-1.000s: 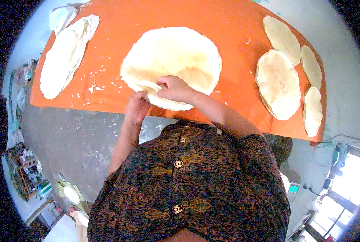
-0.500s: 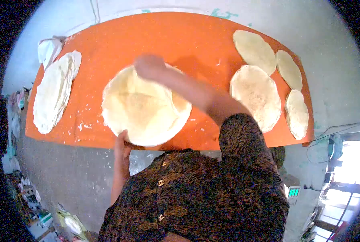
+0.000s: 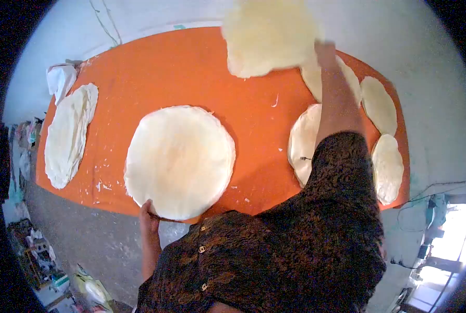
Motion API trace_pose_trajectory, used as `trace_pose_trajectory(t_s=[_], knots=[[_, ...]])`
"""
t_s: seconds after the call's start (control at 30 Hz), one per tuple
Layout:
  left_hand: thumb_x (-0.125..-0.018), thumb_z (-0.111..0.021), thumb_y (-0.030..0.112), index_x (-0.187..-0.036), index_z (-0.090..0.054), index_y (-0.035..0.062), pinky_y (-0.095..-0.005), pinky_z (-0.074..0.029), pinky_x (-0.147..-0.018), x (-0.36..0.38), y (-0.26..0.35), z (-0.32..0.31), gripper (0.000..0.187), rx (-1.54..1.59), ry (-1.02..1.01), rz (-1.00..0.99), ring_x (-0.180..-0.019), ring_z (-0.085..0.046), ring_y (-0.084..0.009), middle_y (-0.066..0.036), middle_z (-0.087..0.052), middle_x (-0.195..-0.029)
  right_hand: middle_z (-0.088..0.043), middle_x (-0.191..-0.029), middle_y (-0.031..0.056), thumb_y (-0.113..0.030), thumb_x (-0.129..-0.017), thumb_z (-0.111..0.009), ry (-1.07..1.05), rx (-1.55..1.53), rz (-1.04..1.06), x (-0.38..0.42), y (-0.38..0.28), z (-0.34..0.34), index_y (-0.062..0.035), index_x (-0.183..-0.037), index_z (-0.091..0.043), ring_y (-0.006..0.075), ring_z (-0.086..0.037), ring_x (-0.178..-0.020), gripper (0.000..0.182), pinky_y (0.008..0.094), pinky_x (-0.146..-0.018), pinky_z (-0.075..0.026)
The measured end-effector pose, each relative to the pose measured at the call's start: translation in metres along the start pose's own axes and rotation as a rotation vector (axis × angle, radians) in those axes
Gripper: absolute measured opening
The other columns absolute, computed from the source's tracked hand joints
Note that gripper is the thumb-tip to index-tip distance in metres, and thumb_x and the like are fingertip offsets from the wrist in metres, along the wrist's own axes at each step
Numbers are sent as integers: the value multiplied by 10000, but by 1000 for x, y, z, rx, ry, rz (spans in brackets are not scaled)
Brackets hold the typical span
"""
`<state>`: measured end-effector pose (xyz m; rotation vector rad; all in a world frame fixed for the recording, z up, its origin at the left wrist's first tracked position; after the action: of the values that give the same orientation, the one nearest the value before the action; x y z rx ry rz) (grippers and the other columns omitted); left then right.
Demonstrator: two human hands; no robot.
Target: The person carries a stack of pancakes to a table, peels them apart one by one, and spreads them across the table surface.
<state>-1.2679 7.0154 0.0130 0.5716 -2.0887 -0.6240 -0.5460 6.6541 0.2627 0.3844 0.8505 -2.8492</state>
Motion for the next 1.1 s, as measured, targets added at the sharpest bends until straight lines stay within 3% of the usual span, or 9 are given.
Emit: trace_pose_trajectory(t_s=[0.1, 0.17, 0.23, 0.3, 0.43, 0.53, 0.67, 1.03, 1.1], knots=[[-778, -515, 108, -1105, -434, -34, -351, -403, -870, 4, -2, -1, 366, -11, 29, 21, -970, -506, -227, -97, -526, -1034, -535, -1057, 193, -369, -714, -574, 82, 290, -208, 74, 78, -49, 9, -1030, -484, 342, -534, -940, 501, 414, -775, -443], [-780, -511, 118, -1124, -431, -21, -365, -397, -883, -4, -5, 10, 380, -27, 8, 48, -990, -502, -229, -102, -524, -1052, -472, -1137, 186, -371, -782, -483, -120, 282, -296, 130, 67, -69, -39, -1170, -403, 337, -495, -1006, 517, 469, -837, -403], [-780, -508, 124, -1151, -421, -17, -381, -380, -910, 0, -4, 4, 406, -43, -27, 74, -1035, -483, -238, -115, -511, -1100, -497, -1091, 174, -366, -779, -497, -123, 280, 90, 155, 31, -99, -19, -1106, -450, 336, -505, -975, 478, 495, -816, -412], [-782, -509, 139, -1193, -385, -12, -401, -349, -943, 3, -2, -4, 455, 28, -76, 103, -1090, -446, -256, -129, -474, -1166, -550, -940, 147, -289, -791, -528, -324, -1265, -15, 198, 29, -149, -10, -1026, -498, 258, -532, -918, 365, 322, -789, -437], [-767, -562, 221, -1273, -296, 30, -449, -295, -980, 25, 17, -33, 603, 47, -124, 101, -1162, -381, -291, -140, -403, -1258, -558, -910, 96, -284, -787, -559, -721, -262, 323, 321, -152, -122, -37, -1060, -500, 163, -533, -877, 373, 287, -756, -437], [-722, -590, 207, -1198, -409, 21, -436, -320, -952, 29, 25, -52, 542, 166, -308, 123, -1118, -427, -275, -132, -463, -1204, -554, -975, 117, -333, -746, -597, -1011, -479, 525, 449, -241, -142, -28, -1104, -480, 202, -533, -900, 485, 298, -793, -428], [-742, -570, 217, -1089, -488, 53, -326, -480, -675, 35, 28, -70, 392, 143, -406, 163, -916, -542, -202, -89, -557, -1027, -464, -1146, 200, -426, -640, -650, -1187, -428, 723, 556, -318, -123, 3, -1198, -375, 318, -461, -1056, 756, 373, -899, -364], [-776, -600, 179, -1189, -343, 53, -377, -464, -814, 40, 38, -86, 503, 16, -492, 249, -1017, -496, -215, -96, -466, -1129, -570, -878, 173, -246, -708, -521, -1043, -148, 586, 573, -330, -112, -2, -921, -528, 322, -553, -832, 324, 405, -714, -443], [-781, -601, 176, -1185, -342, 48, -386, -461, -828, 37, 37, -81, 496, -25, -482, 270, -1026, -492, -223, -104, -457, -1141, -569, -846, 164, -242, -733, -516, -792, -92, 653, 573, -335, -104, -7, -882, -523, 321, -556, -806, 278, 413, -688, -444]])
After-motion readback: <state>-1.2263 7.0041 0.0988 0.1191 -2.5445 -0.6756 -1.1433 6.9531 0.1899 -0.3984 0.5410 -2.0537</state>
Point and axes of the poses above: each hand's wrist, its own x-axis away from the middle knuckle, its own z-axis out of the back of the hand, y = z × x, the point moved 10 cm from there along -x, towards the middle knuckle
